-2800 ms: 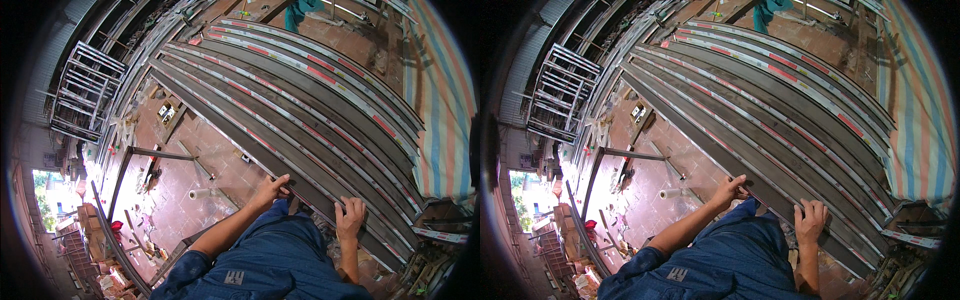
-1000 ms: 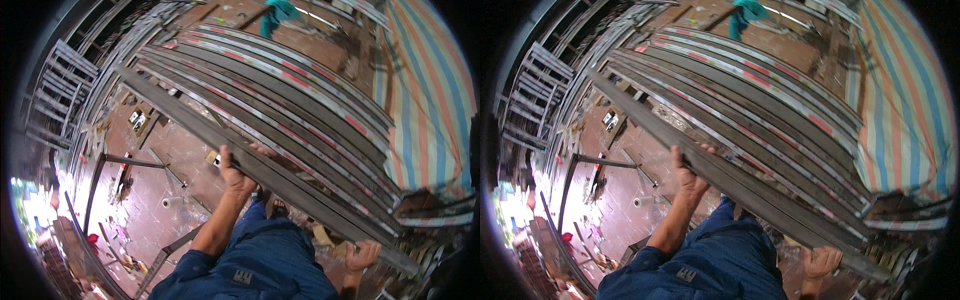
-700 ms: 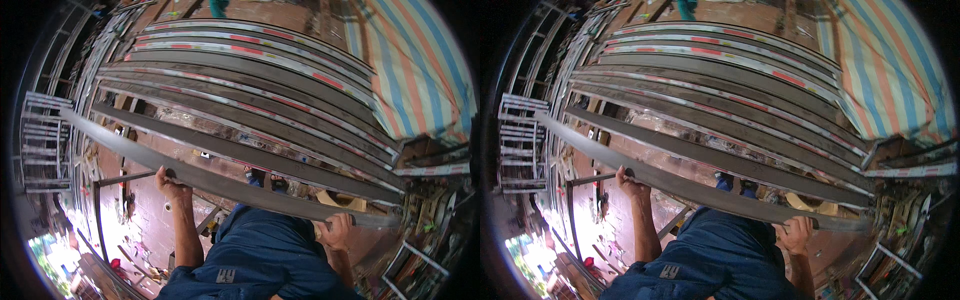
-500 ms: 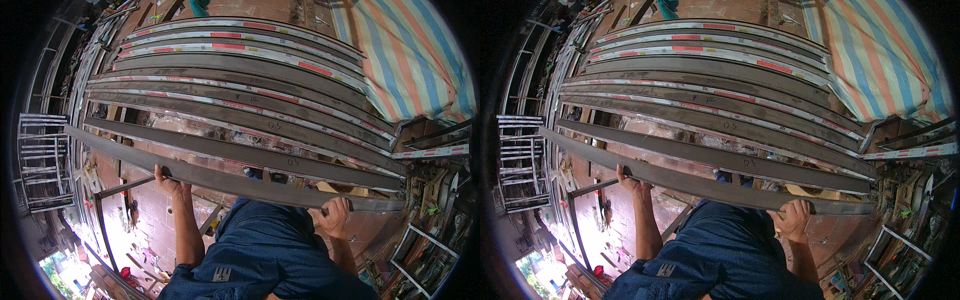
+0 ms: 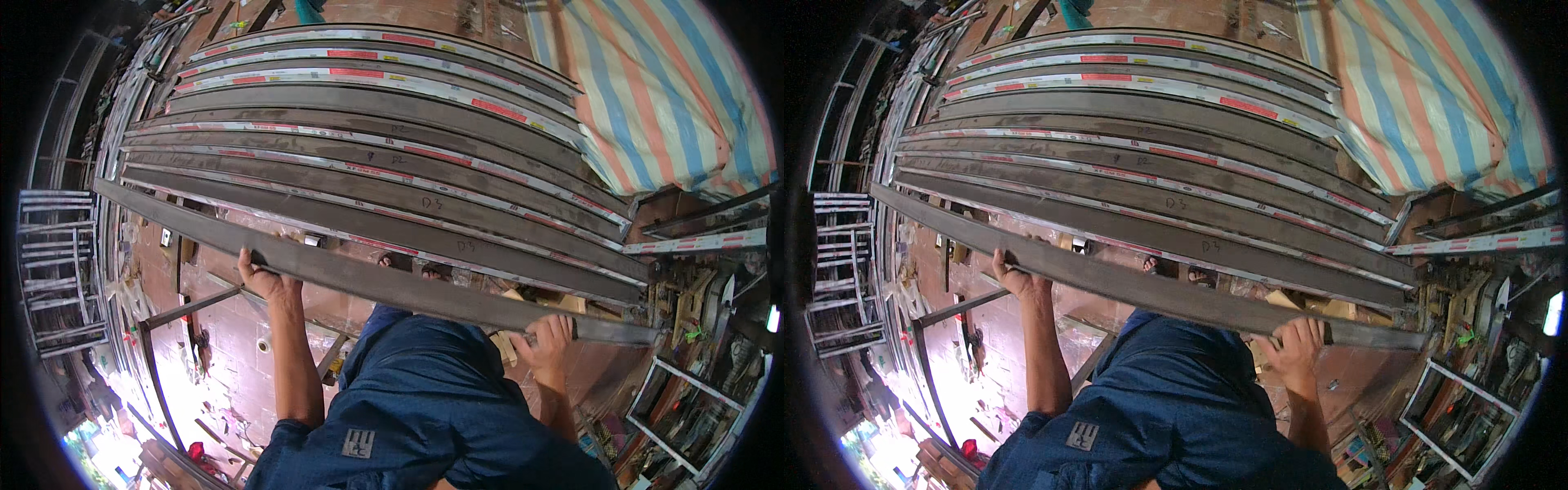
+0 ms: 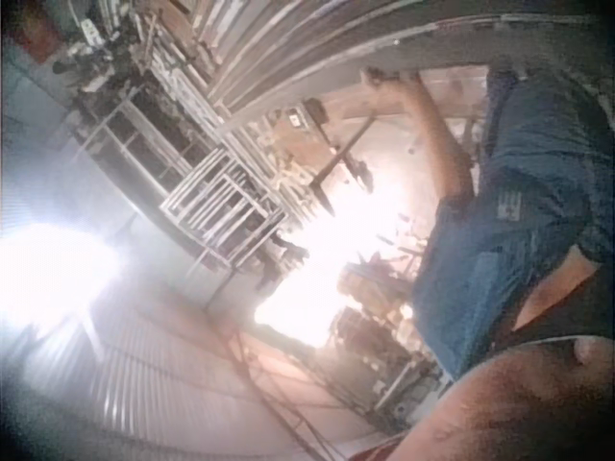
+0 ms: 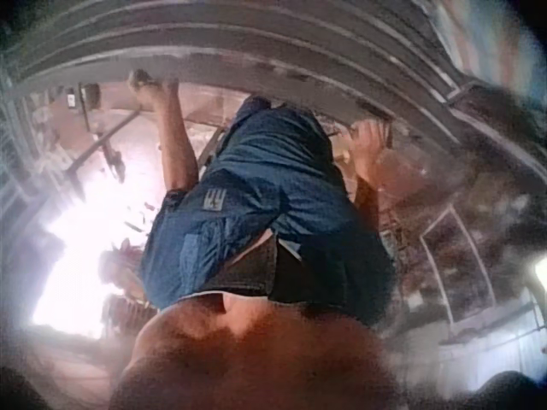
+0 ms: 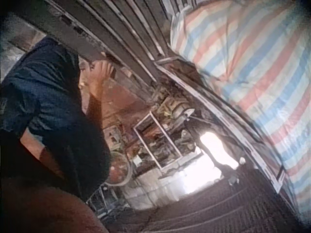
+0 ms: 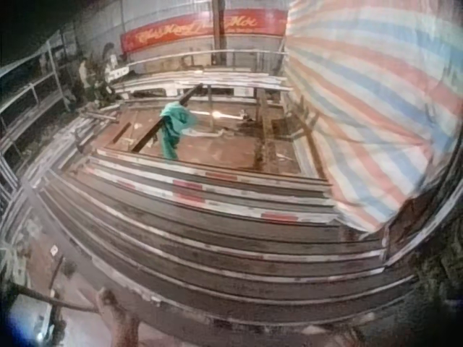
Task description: The person lifts and moves long metal frame sections within a cluttered workshop, repeatedly picking up and repositioning them. A coworker is present and also handles materials nearby.
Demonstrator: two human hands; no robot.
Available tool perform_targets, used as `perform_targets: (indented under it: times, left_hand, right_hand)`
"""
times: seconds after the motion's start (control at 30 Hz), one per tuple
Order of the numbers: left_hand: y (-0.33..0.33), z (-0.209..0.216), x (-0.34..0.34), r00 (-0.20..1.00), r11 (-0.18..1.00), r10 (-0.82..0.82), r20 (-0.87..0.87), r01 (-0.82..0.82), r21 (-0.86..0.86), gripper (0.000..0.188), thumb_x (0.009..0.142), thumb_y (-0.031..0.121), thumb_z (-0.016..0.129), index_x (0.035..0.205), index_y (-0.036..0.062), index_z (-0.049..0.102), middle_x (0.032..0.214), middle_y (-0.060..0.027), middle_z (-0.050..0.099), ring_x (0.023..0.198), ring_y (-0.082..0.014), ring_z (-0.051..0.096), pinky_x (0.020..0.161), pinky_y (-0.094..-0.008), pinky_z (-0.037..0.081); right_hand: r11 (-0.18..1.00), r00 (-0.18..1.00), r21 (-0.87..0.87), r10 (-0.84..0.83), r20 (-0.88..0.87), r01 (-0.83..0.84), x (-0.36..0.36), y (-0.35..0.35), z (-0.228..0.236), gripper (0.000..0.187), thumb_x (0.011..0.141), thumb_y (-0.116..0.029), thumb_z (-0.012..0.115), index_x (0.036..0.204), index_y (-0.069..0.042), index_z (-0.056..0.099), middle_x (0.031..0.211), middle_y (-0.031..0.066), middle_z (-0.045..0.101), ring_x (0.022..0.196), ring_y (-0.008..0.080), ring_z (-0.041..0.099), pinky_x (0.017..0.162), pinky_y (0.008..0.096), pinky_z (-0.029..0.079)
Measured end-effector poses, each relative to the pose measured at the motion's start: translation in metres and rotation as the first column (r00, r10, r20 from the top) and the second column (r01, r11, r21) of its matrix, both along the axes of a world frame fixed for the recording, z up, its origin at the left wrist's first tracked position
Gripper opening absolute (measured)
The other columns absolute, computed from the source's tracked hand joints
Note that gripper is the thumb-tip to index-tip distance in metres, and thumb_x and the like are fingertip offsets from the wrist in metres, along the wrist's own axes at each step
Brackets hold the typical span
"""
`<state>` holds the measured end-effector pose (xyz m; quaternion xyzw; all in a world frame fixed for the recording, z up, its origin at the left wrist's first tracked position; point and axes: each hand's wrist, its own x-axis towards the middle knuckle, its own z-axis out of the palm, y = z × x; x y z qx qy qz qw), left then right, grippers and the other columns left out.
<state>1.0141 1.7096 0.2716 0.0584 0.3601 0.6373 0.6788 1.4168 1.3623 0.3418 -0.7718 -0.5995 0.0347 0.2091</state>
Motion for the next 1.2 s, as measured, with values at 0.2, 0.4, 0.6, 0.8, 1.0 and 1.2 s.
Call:
perform_targets:
  times: [0.2,0.4,0.6,0.8,1.0,1.2]
  left_hand:
    - [-0.061,0.057,-0.012,0.887,0.92,0.362,-0.287,-0.39,-0.046,0.069,0.094,0.069,0.066,0.109,0.0018,0.065,0.093,-0.0174,0.071,0.084,-0.0345,0.069,0.081,-0.0485,0.058]
    - [-0.129,0.156,0.008,0.965,0.929,0.122,0.233,-0.194,0.316,0.075,0.089,0.075,0.067,0.12,0.007,0.067,0.106,-0.0197,0.071,0.1,-0.0398,0.071,0.09,-0.0585,0.059]
    - [-0.21,0.189,0.002,0.964,0.465,0.009,0.267,-0.24,0.852,0.098,0.084,0.088,0.058,0.142,0.0094,0.054,0.126,-0.0224,0.066,0.122,-0.0375,0.064,0.109,-0.0563,0.047]
    - [-0.337,0.191,-0.034,0.945,0.473,0.293,0.148,-0.278,0.836,0.127,0.072,0.099,0.054,0.163,0.0131,0.033,0.146,-0.0268,0.056,0.137,-0.0382,0.056,0.119,-0.0552,0.038]
    - [-0.537,0.159,-0.111,0.415,0.145,0.846,0.336,-0.785,0.603,0.111,0.076,0.091,0.06,0.147,0.0064,0.052,0.151,-0.0209,0.055,0.136,-0.0497,0.052,0.12,-0.0641,0.036]
    - [-0.953,0.074,-0.149,-0.526,-0.485,0.847,-0.069,-0.82,0.303,0.114,0.083,0.081,0.068,0.144,-0.0123,0.046,0.136,-0.0242,0.063,0.118,-0.0403,0.066,0.107,-0.0497,0.056]
  right_hand:
    - [0.983,0.99,-0.182,0.014,0.141,0.012,0.022,-0.021,0.068,0.038,0.076,-0.032,0.089,0.092,-0.007,0.066,0.096,0.0161,0.063,0.093,0.0401,0.06,0.085,0.054,0.047]
    - [0.988,0.947,0.153,0.076,-0.312,-0.029,0.02,0.08,0.083,0.041,0.08,-0.036,0.085,0.102,-0.006,0.066,0.105,0.0174,0.064,0.1,0.0396,0.062,0.088,0.0531,0.05]
    - [0.95,0.127,0.283,0.3,-0.945,-0.134,-0.045,0.155,0.117,0.046,0.084,-0.039,0.08,0.112,-0.006,0.065,0.113,0.0188,0.066,0.106,0.0391,0.064,0.091,0.0523,0.053]
    - [0.879,-0.427,0.265,0.079,-0.901,-0.397,-0.139,0.174,0.134,0.052,0.088,-0.043,0.076,0.122,-0.005,0.065,0.122,0.0201,0.068,0.113,0.0386,0.066,0.095,0.0514,0.056]
    - [0.724,-0.465,0.248,-0.112,-0.878,-0.644,-0.256,0.155,0.125,0.06,0.093,-0.047,0.07,0.134,-0.004,0.064,0.131,0.0205,0.07,0.12,0.0357,0.068,0.1,0.0505,0.057]
    - [0.604,-0.314,0.095,-0.268,-0.911,-0.791,-0.386,0.066,0.116,0.066,0.095,-0.047,0.066,0.142,-0.002,0.06,0.135,0.0153,0.07,0.12,0.0293,0.07,0.105,0.047,0.058]
